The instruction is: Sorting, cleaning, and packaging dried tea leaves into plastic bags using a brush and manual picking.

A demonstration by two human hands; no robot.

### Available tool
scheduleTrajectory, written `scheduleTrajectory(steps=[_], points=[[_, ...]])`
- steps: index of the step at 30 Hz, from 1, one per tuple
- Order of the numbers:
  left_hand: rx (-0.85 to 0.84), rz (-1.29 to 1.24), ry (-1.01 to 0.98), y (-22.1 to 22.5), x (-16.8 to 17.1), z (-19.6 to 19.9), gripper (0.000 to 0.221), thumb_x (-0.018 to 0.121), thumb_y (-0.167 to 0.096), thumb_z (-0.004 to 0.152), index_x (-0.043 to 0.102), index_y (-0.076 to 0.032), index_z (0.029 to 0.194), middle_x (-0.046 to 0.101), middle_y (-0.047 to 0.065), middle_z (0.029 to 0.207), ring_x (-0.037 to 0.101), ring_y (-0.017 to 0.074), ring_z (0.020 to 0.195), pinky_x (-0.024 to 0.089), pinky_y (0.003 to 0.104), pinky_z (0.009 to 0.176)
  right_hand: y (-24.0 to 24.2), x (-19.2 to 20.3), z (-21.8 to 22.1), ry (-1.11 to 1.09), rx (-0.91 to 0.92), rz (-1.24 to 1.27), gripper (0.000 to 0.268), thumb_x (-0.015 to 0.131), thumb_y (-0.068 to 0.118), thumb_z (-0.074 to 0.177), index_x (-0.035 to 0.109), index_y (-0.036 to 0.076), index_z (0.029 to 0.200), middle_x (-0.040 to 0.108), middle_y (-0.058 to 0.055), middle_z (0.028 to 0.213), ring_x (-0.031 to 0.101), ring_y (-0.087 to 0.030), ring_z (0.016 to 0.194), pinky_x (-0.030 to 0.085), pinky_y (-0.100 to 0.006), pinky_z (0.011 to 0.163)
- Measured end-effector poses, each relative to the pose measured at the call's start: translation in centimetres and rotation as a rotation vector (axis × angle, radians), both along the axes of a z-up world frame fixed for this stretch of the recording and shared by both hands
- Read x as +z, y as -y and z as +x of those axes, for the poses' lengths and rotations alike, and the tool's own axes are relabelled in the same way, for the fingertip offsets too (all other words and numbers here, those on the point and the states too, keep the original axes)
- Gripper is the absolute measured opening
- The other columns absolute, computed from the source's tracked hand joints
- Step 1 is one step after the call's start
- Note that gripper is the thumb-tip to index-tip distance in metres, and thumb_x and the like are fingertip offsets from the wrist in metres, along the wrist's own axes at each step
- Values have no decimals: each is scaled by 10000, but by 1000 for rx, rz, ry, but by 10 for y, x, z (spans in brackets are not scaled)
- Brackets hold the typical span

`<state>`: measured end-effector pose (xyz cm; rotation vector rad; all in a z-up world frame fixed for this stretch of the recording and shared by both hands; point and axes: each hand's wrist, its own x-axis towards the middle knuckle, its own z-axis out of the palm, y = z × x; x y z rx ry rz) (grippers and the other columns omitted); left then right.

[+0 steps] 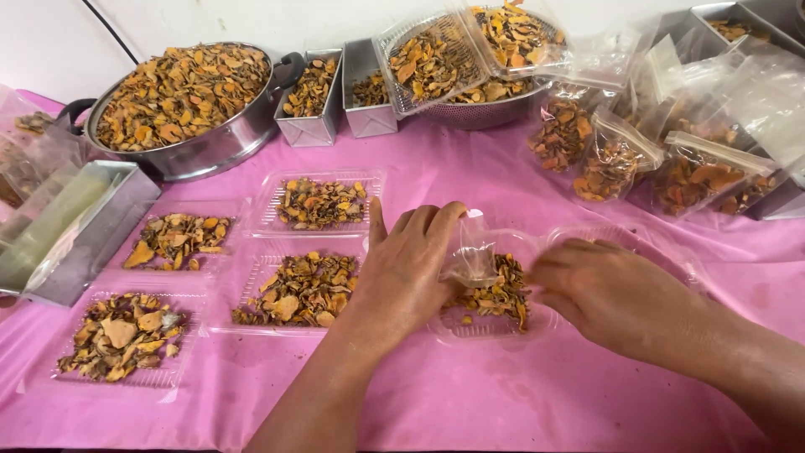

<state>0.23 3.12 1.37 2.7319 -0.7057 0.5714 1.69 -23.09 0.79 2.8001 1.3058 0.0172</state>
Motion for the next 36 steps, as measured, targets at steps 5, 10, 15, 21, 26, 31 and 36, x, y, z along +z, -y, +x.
scheduleTrajectory(steps=[5,10,15,21,26,31,36], points=[[-24,-38,25,3,-5,2,973,1007,-312,617,440,-91,1377,635,112,1142,669,304,1068,243,819,1082,-34,34,-8,-305,-164,596,449,558,524,912,746,202,1163,701,6,1195,738,-153,919,631,-332,813],[28,9,49,6,-12,8,889,959,-413,646,493,-97,1334,634,81,1135,672,296,1062,257,796,1085,-55,25,-1,-512,-449,661,336,758,339,852,806,216,1161,613,49,1238,747,-125,901,605,-288,845],[-24,-67,29,8,-6,3,982,998,-408,616,487,-60,1379,635,108,1205,657,308,1135,242,800,1092,-55,15,-5,-253,-310,859,131,734,140,876,853,137,930,630,47,884,609,-118,650,509,-290,598],[-58,-113,78,4,-2,3,961,1013,-349,596,492,-64,1352,660,116,1215,674,312,1125,239,816,1097,-38,30,4,-314,-323,953,227,564,52,1007,754,111,1116,742,-38,681,696,-117,548,632,-269,598],[41,-2,-154,1,11,3,820,839,-143,771,453,-45,1488,601,163,1282,546,365,1300,131,844,1109,-30,-14,20,-359,-176,354,383,762,212,862,726,103,1228,696,-165,1269,691,-395,1190,604,-494,972],[78,61,-187,-5,4,4,852,832,-103,733,445,-75,1492,586,127,1304,520,345,1326,131,852,1103,-39,-49,24,-110,-61,42,375,753,198,841,668,164,1204,594,-88,1319,609,-377,1191,593,-454,939],[97,113,-160,-8,6,3,847,833,-95,711,461,-80,1471,588,99,1251,531,323,1304,136,853,1103,-41,-50,33,24,-9,33,145,672,193,877,641,214,1017,621,29,1044,612,-233,1049,581,-298,871]])
